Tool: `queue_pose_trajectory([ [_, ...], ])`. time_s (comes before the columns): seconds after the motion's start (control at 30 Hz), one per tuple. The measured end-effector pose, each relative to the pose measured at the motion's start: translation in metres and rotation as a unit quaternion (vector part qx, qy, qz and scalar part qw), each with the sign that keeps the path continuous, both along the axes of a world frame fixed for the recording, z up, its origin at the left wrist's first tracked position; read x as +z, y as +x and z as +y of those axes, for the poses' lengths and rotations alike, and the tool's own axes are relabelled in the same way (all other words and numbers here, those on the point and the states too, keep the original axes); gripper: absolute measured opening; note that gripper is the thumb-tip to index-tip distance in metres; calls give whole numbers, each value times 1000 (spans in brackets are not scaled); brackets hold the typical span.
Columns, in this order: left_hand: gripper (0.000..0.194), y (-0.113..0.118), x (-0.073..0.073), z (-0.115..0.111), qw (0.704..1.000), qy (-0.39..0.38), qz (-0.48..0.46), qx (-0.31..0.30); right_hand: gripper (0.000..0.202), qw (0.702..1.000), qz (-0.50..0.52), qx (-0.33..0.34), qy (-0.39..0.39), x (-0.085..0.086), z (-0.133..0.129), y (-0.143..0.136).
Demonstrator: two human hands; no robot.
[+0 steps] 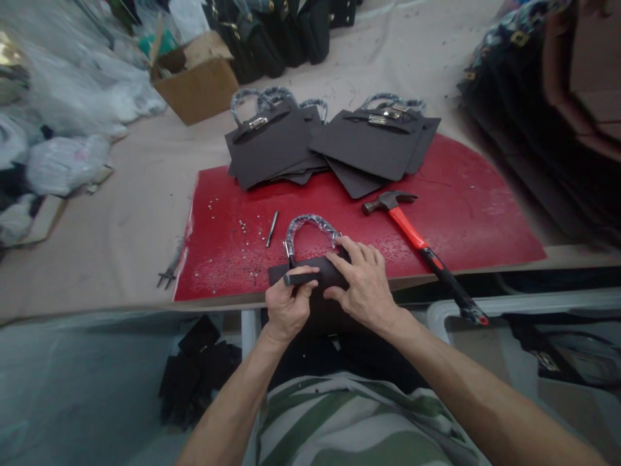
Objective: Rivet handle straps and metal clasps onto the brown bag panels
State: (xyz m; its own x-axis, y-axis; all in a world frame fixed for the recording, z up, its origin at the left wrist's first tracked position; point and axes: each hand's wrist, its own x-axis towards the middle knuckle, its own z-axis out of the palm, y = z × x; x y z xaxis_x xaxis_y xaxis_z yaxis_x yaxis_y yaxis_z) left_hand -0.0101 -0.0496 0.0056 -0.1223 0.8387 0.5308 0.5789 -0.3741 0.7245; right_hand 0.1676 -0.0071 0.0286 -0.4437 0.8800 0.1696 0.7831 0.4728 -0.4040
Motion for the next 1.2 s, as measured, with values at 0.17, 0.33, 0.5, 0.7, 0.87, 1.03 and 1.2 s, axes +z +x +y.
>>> queue_pose_trajectory([
  [0.17, 12, 2, 1, 2, 1000, 0, 15, 3, 63, 1000, 3, 2, 1, 0, -1, 1],
  [0.33, 12, 4, 0, 2, 1000, 6, 0, -8, 63, 1000, 8, 2, 4, -1, 0, 1],
  [0.5, 12, 4, -1, 3, 1000, 3, 9, -13, 64, 1000, 10, 3, -2, 0, 0, 1],
  [0.7, 12, 5, -2, 5, 999, 20, 41, -15, 66, 1000, 4, 0, -11, 1, 0, 1],
  [0.87, 11, 10, -1, 9, 996, 47, 78, -26, 69, 1000, 4, 3, -14, 0, 1, 2],
  [1.03, 11, 12, -4, 14, 994, 27, 92, -50, 66, 1000, 11, 8, -10, -1, 1, 3],
  [1.2, 12, 13, -6, 15, 995, 6, 78, -64, 61, 998, 56, 27, 2, -4, 2, 7],
])
